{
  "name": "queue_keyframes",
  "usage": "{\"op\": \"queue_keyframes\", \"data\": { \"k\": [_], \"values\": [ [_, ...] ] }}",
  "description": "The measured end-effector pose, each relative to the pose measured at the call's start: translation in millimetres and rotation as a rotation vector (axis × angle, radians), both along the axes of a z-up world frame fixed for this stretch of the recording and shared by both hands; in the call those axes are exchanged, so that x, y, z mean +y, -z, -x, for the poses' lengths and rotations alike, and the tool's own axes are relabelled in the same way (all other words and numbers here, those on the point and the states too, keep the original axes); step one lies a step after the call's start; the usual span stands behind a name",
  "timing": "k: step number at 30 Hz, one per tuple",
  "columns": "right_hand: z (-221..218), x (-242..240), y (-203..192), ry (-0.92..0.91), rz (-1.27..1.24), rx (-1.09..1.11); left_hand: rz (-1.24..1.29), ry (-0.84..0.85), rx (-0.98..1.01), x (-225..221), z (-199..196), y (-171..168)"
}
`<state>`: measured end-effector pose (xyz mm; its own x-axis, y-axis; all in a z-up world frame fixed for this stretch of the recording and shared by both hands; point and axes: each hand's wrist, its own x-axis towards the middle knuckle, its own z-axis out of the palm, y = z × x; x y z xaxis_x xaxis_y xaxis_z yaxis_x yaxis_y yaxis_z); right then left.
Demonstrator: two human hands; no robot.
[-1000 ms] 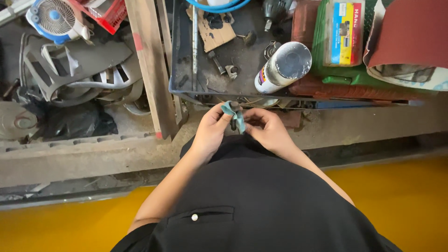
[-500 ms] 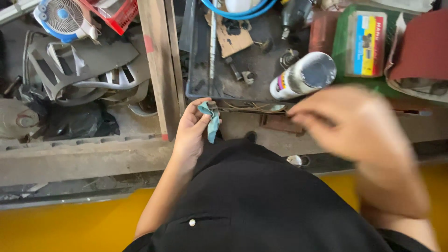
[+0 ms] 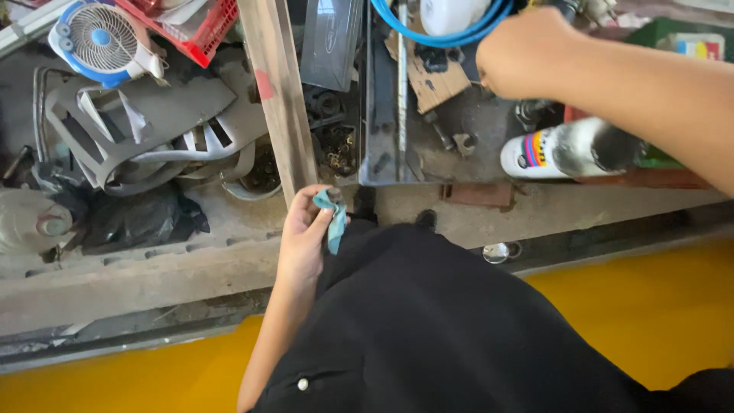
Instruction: Cleaning and inspecting various automotive parts and tools on a cluttered workbench.
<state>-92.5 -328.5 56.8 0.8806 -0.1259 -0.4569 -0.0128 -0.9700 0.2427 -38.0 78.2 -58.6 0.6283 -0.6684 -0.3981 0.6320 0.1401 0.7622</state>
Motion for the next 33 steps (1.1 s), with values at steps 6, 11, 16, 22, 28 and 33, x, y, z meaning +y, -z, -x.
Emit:
{"op": "queue_keyframes", "data": {
  "k": [6,11,16,22,28,33],
  "values": [
    [-8,-11,44,-0.023,0.065,0.162,-0.028,-0.052,0.043,10,-18,17],
    [-20,-16,53,-0.009,0.065,0.220,-0.043,-0.055,0.063,8,-25,17],
    [-19,-23,65,-0.006,0.079,0.237,-0.040,-0.057,0.078,6,-26,21],
    [-15,-18,55,0.024,0.043,0.180,-0.003,-0.109,0.080,8,-24,33],
    [-8,-28,2,0.214,-0.190,0.046,0.033,-0.137,0.058,6,-22,31],
    [-1,-6,-43,0.727,-0.714,-0.003,0.053,-0.140,0.077,-1,-19,26]
  ]
}}
